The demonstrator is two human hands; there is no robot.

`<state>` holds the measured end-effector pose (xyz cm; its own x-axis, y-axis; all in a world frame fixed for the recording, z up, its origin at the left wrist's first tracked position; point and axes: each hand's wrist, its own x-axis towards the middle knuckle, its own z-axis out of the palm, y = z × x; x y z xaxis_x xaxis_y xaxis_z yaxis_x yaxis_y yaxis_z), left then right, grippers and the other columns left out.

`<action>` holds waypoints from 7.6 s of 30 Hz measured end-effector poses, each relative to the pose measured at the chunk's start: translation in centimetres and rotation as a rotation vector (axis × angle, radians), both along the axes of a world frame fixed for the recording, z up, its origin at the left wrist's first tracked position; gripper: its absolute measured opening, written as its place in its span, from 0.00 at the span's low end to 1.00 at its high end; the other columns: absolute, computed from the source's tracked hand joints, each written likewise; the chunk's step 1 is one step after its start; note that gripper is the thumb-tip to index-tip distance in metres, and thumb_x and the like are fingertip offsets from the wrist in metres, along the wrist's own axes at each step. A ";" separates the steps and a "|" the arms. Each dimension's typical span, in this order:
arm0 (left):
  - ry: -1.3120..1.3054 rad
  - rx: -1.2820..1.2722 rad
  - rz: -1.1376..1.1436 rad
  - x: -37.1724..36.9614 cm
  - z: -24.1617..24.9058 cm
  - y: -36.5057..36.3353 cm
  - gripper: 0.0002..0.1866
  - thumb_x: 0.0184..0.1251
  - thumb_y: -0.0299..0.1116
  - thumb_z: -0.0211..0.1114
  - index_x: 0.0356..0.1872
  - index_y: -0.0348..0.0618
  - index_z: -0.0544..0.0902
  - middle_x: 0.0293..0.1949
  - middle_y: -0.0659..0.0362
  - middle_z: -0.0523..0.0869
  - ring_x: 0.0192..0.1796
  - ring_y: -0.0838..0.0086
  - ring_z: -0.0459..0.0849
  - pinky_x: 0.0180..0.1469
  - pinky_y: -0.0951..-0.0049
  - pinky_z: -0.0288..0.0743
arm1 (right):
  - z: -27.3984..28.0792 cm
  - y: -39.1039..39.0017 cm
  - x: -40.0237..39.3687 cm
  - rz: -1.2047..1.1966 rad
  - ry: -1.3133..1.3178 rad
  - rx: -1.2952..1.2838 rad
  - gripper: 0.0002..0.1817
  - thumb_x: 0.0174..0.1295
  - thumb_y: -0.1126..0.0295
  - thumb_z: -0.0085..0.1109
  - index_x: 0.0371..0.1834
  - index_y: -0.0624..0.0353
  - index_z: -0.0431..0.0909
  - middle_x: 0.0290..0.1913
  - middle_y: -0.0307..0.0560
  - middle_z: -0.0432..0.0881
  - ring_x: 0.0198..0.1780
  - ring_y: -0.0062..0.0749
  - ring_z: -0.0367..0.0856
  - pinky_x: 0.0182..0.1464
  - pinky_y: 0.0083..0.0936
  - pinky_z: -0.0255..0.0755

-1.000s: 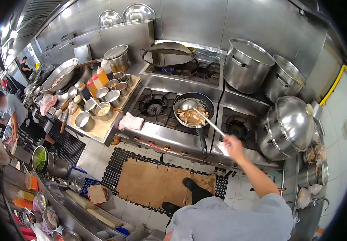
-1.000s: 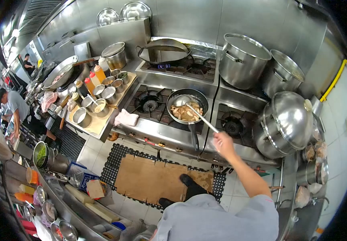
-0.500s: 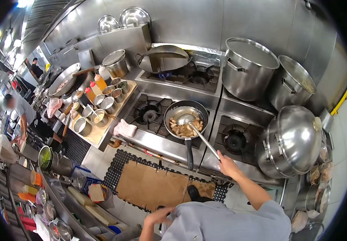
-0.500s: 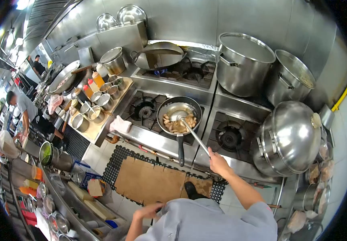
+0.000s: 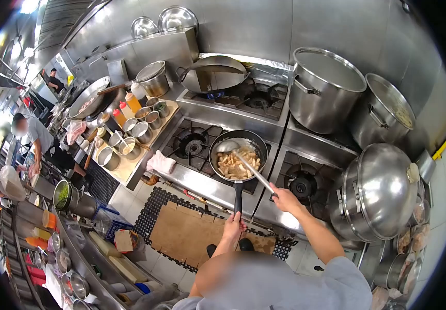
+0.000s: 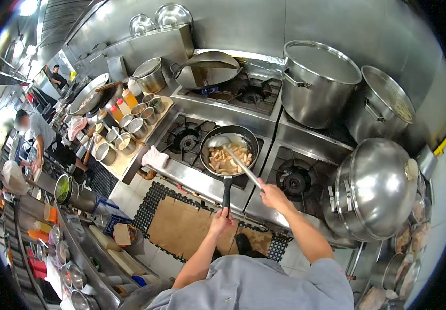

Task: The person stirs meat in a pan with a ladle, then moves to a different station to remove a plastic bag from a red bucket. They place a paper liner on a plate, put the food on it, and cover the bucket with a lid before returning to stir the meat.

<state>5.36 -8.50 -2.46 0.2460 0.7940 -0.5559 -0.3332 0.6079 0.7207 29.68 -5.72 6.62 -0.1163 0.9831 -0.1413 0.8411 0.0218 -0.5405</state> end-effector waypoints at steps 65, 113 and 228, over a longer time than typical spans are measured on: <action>0.106 -0.006 -0.074 -3.5 1.4 1.7 0.16 0.69 0.49 0.53 0.35 0.45 0.73 0.20 0.65 0.75 0.18 0.81 0.72 0.20 0.81 0.67 | 11.4 -5.4 0.0 0.063 0.037 -0.094 0.31 0.58 0.68 0.55 0.67 0.56 0.59 0.41 0.66 0.78 0.42 0.58 0.77 0.45 0.39 0.70; 0.140 -0.021 -0.076 -3.3 2.0 2.0 0.16 0.70 0.49 0.52 0.34 0.46 0.74 0.18 0.66 0.74 0.16 0.82 0.70 0.17 0.81 0.64 | 19.2 -6.4 3.3 0.080 -0.348 -0.057 0.30 0.52 0.73 0.57 0.63 0.49 0.67 0.37 0.54 0.77 0.41 0.53 0.77 0.44 0.39 0.71; 0.057 -0.093 -0.051 -2.9 2.9 2.2 0.16 0.68 0.49 0.54 0.41 0.46 0.75 0.20 0.67 0.72 0.16 0.84 0.64 0.17 0.82 0.57 | 12.2 -2.5 -0.6 0.113 -0.455 -0.137 0.33 0.54 0.76 0.54 0.67 0.59 0.59 0.37 0.62 0.77 0.39 0.57 0.78 0.43 0.44 0.73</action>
<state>2.50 -6.28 0.48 0.2506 0.7255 -0.6409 -0.2601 0.6882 0.6773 29.10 -8.21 18.80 -0.1179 0.9366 -0.3300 0.9891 0.0810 -0.1233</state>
